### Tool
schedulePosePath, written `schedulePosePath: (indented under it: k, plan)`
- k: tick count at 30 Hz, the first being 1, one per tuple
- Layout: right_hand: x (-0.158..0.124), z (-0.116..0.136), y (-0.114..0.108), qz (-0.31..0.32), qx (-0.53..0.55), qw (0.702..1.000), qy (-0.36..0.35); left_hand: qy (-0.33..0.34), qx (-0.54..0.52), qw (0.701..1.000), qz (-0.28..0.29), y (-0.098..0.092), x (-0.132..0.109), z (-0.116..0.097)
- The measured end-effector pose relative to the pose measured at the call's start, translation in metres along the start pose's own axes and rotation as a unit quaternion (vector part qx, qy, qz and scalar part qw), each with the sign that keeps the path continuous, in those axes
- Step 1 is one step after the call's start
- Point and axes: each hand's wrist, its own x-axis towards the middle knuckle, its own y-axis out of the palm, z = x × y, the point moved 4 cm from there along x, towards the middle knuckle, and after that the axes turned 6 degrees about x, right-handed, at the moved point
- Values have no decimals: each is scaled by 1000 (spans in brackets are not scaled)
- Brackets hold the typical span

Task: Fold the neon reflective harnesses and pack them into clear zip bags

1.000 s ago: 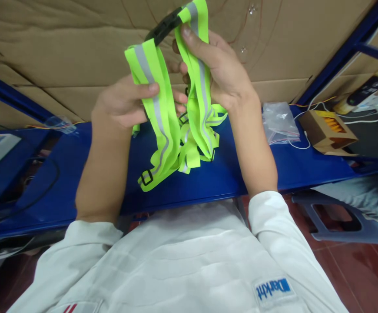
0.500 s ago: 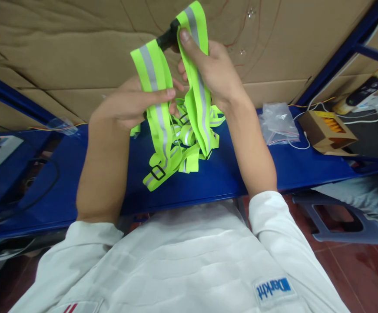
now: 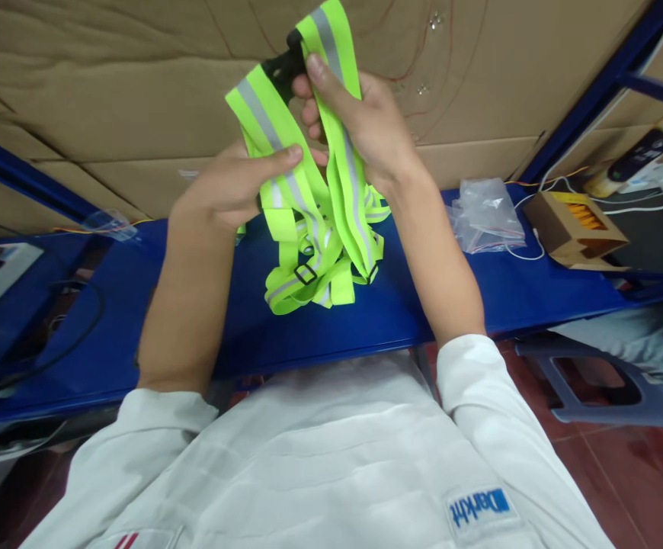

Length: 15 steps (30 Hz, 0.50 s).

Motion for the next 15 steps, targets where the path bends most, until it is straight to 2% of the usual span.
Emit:
schedulePosePath:
  k: [3, 6, 8, 11, 15]
  plan:
    - [-1, 4, 5, -28, -49, 997, -52, -12, -25, 1000, -8, 1, 1, -1]
    - [-3, 7, 4, -89, -132, 982, -101, -19, -10, 999, -31, 3, 1, -1]
    - [-3, 8, 1, -102, -156, 976, -115, -24, 7, 999, -46, 3, 0, -1]
    - [0, 7, -5, -98, -131, 981, -108, -49, 9, 998, -49, -1, 0, 2]
    - [3, 7, -7, -90, -58, 992, -65, -94, -73, 992, -30, -5, -1, 8]
